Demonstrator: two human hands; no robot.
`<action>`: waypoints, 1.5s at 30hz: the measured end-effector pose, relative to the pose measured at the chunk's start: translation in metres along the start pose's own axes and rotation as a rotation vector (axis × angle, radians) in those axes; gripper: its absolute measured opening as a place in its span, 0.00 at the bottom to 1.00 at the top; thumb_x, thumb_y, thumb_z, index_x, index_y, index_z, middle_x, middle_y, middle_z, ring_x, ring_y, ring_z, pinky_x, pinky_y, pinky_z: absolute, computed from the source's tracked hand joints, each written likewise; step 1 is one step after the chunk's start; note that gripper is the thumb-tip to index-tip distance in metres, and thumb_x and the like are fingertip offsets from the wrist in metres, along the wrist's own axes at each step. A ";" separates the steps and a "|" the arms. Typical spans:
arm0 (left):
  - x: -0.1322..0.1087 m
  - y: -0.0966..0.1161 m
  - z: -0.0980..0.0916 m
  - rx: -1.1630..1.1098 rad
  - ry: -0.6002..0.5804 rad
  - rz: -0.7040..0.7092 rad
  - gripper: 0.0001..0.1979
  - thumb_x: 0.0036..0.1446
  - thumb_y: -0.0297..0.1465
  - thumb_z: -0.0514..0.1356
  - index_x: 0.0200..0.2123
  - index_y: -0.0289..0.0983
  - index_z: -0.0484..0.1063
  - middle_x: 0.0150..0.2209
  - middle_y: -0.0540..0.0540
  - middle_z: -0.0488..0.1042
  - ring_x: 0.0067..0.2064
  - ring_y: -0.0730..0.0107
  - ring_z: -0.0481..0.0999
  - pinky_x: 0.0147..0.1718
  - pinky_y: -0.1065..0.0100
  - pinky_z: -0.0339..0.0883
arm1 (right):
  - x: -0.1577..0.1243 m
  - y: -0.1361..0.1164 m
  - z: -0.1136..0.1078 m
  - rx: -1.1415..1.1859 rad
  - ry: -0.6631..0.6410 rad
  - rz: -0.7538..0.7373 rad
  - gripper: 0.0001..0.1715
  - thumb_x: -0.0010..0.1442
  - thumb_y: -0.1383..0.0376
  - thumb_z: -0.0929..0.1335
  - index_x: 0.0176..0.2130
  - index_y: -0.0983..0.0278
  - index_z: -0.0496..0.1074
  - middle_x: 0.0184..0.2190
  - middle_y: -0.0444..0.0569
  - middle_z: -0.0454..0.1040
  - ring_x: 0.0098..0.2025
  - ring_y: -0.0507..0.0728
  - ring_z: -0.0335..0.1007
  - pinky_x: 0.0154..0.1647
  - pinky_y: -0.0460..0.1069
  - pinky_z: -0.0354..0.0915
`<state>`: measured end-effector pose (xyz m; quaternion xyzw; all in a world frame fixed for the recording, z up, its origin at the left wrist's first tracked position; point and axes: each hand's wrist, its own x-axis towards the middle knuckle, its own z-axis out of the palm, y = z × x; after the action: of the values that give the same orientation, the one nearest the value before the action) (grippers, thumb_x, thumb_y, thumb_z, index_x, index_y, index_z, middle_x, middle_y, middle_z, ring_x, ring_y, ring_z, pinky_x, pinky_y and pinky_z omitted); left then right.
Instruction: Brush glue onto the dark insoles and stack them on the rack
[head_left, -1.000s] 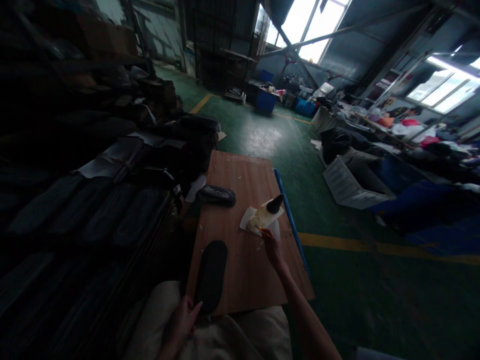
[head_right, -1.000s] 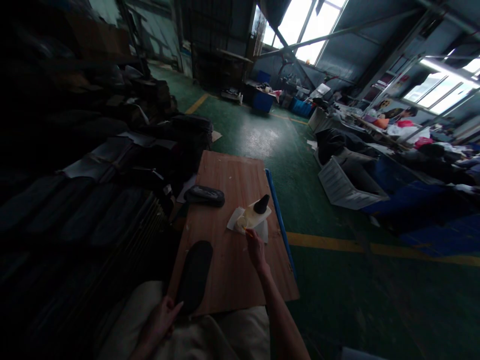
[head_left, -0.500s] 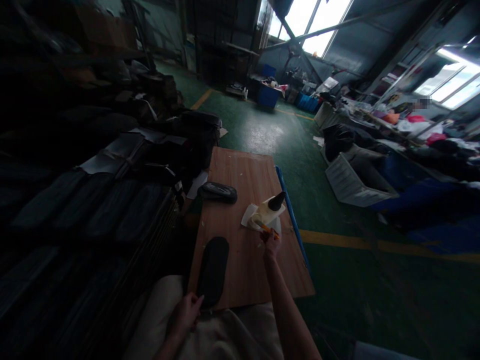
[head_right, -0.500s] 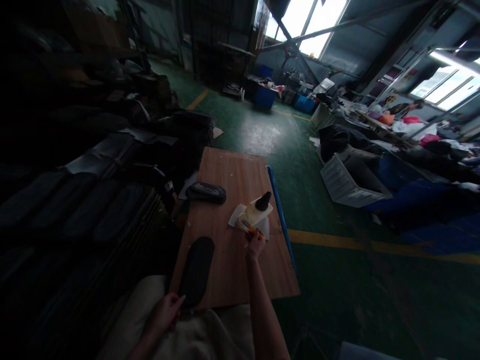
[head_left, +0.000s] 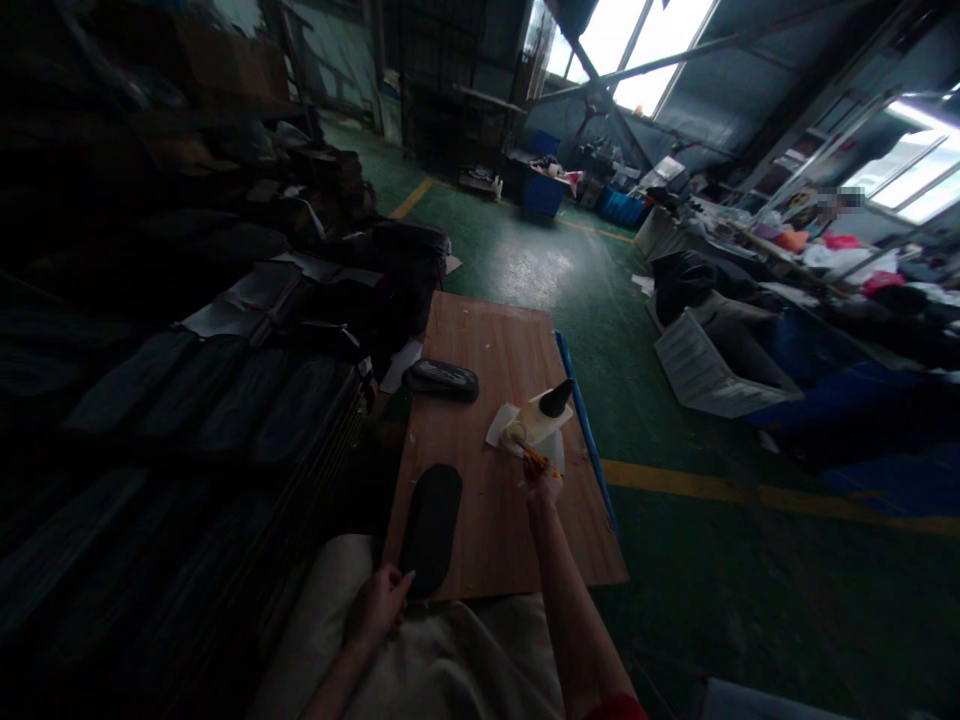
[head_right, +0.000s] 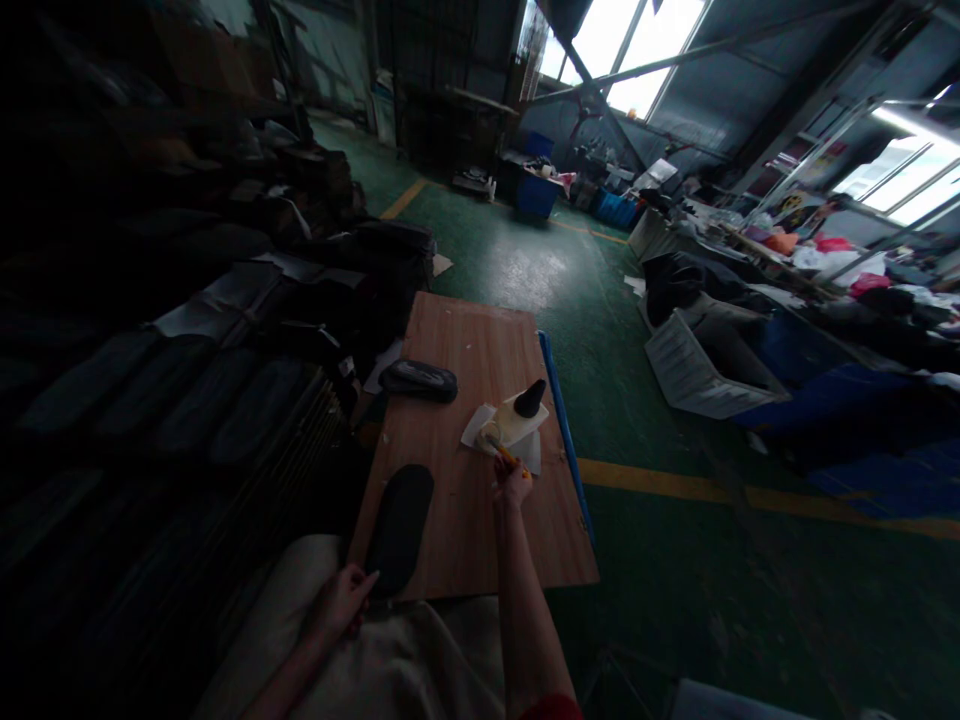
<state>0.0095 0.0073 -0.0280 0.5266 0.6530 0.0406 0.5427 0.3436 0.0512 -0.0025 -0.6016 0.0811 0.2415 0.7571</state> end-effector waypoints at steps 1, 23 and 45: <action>-0.001 0.002 0.000 -0.009 -0.015 -0.008 0.12 0.59 0.39 0.55 0.27 0.39 0.63 0.17 0.53 0.67 0.15 0.73 0.67 0.12 0.74 0.55 | -0.002 -0.001 -0.003 -0.007 -0.001 -0.004 0.13 0.55 0.56 0.67 0.32 0.61 0.61 0.22 0.44 0.76 0.26 0.57 0.78 0.27 0.50 0.76; -0.004 0.024 -0.012 -0.122 -0.124 -0.124 0.10 0.62 0.33 0.54 0.29 0.36 0.63 0.18 0.52 0.70 0.18 0.72 0.72 0.18 0.74 0.62 | -0.152 0.006 -0.034 -0.699 -0.760 -0.409 0.16 0.60 0.59 0.65 0.46 0.62 0.73 0.40 0.49 0.77 0.38 0.55 0.75 0.39 0.48 0.71; -0.015 0.026 -0.016 -0.319 -0.179 -0.206 0.03 0.62 0.25 0.50 0.37 0.38 0.58 0.19 0.53 0.71 0.21 0.69 0.77 0.23 0.72 0.70 | -0.157 -0.004 -0.022 -0.995 -0.927 -0.658 0.16 0.64 0.62 0.62 0.48 0.60 0.72 0.41 0.51 0.75 0.38 0.54 0.73 0.38 0.47 0.69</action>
<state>0.0121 0.0165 0.0046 0.3660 0.6380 0.0408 0.6762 0.2128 -0.0127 0.0596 -0.7024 -0.5482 0.2394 0.3857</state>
